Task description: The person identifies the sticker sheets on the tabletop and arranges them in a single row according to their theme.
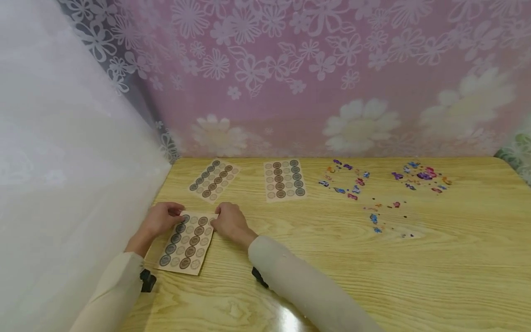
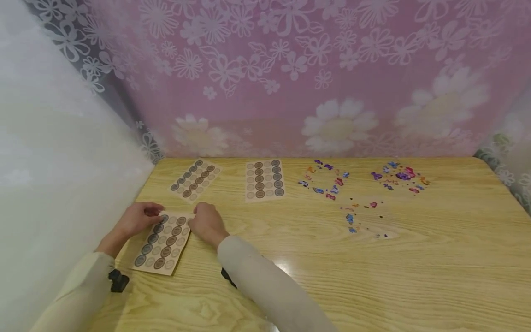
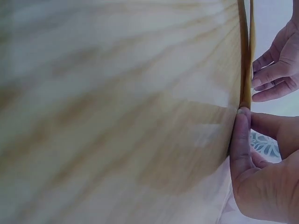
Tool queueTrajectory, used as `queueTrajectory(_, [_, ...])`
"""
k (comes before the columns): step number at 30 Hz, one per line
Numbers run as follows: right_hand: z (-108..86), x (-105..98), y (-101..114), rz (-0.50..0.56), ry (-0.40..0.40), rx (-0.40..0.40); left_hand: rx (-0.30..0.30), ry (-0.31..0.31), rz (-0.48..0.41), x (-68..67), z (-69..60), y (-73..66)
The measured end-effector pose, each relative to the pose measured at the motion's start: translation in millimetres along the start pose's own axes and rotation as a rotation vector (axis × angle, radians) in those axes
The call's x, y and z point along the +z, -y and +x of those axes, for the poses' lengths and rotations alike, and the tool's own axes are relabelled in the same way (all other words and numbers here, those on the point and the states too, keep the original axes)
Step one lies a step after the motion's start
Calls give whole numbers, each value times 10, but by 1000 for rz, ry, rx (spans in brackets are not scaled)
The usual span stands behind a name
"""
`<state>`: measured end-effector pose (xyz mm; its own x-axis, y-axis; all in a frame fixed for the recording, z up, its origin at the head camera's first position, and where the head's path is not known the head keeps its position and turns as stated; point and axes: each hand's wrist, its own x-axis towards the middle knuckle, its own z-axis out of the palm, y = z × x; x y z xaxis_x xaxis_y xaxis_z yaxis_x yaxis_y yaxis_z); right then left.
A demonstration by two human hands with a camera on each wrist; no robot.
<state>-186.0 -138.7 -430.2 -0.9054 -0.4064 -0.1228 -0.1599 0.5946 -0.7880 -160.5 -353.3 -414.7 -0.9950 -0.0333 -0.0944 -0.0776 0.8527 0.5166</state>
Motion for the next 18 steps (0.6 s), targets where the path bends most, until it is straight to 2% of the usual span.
queueTrajectory(5, [3, 0, 47, -90, 9, -5, -6, 6, -11, 11, -13, -26])
queueTrajectory(10, [10, -3, 76, -165, 12, -25, 14, -2, 21, 1, 8, -47])
queueTrajectory(18, [6, -2, 92, -226, 24, -41, -9, 9, 74, 5, 26, -93])
